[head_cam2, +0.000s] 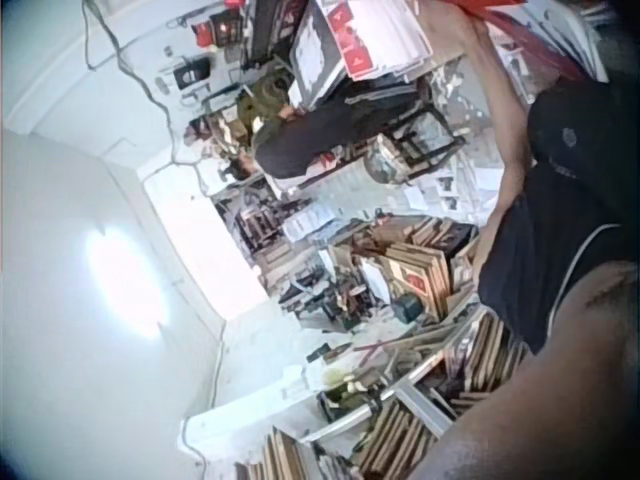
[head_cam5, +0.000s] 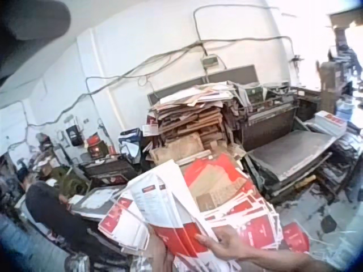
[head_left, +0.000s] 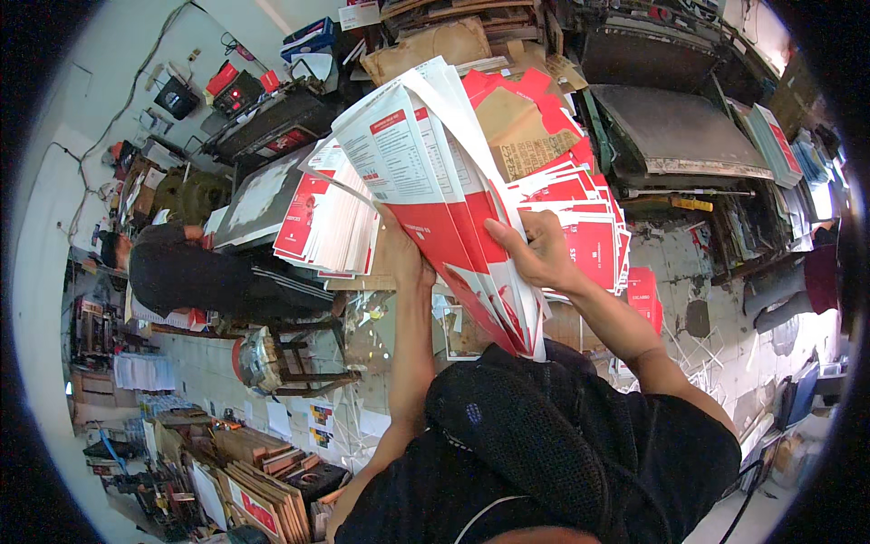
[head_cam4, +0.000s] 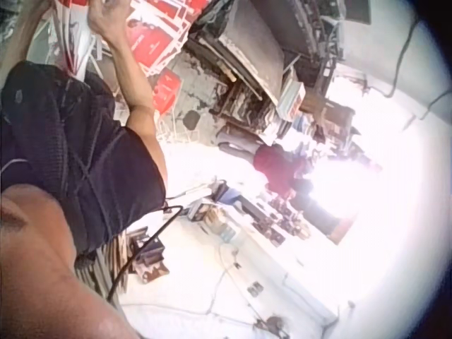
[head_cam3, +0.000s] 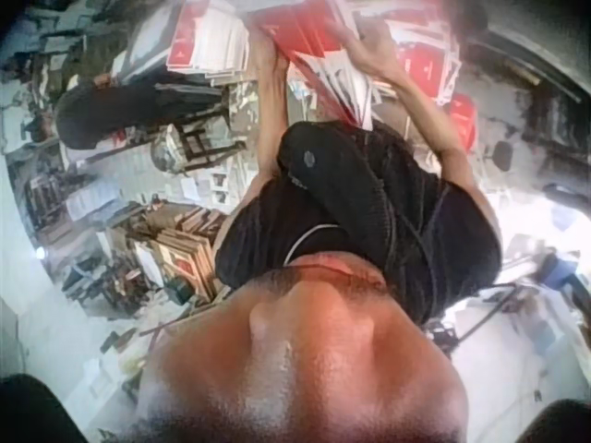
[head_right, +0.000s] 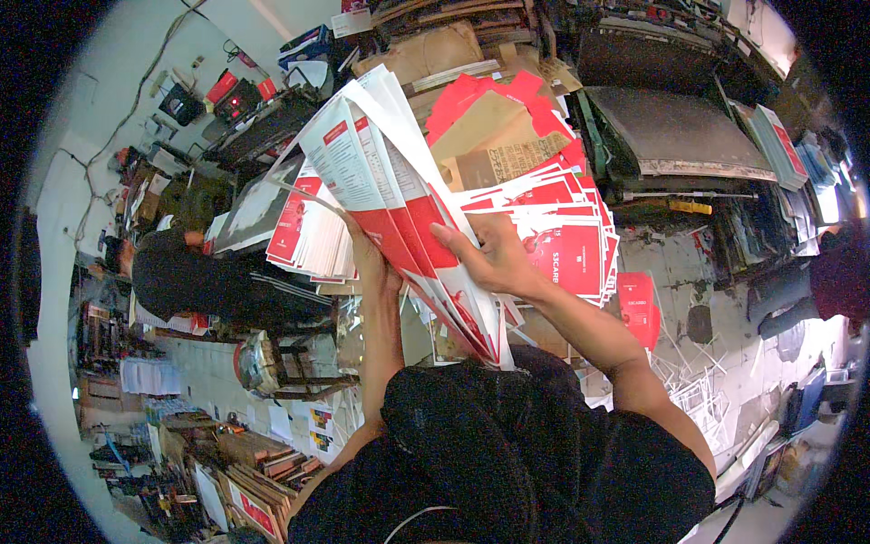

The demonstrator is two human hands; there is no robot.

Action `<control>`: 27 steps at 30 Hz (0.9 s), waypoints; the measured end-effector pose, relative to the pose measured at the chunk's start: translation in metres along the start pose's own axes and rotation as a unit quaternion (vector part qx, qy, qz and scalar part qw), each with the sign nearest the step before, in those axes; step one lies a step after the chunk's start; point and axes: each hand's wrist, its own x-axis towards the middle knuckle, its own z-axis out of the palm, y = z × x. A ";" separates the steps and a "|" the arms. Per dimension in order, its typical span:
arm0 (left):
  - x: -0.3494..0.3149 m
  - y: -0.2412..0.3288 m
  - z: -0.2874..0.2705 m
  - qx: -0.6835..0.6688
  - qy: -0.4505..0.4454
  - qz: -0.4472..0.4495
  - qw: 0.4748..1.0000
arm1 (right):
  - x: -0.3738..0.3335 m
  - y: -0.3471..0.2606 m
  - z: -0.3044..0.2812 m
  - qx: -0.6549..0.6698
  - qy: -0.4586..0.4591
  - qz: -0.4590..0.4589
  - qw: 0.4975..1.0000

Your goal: The person peels scrap border paper from die-cut printed sheets by hand, separates the waste strips, and aligns and stacks the printed sheets on the worktable.

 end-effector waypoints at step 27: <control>0.086 -0.056 -0.122 -0.371 -0.460 -0.203 0.781 | 0.134 0.096 -0.150 0.125 0.074 0.243 0.959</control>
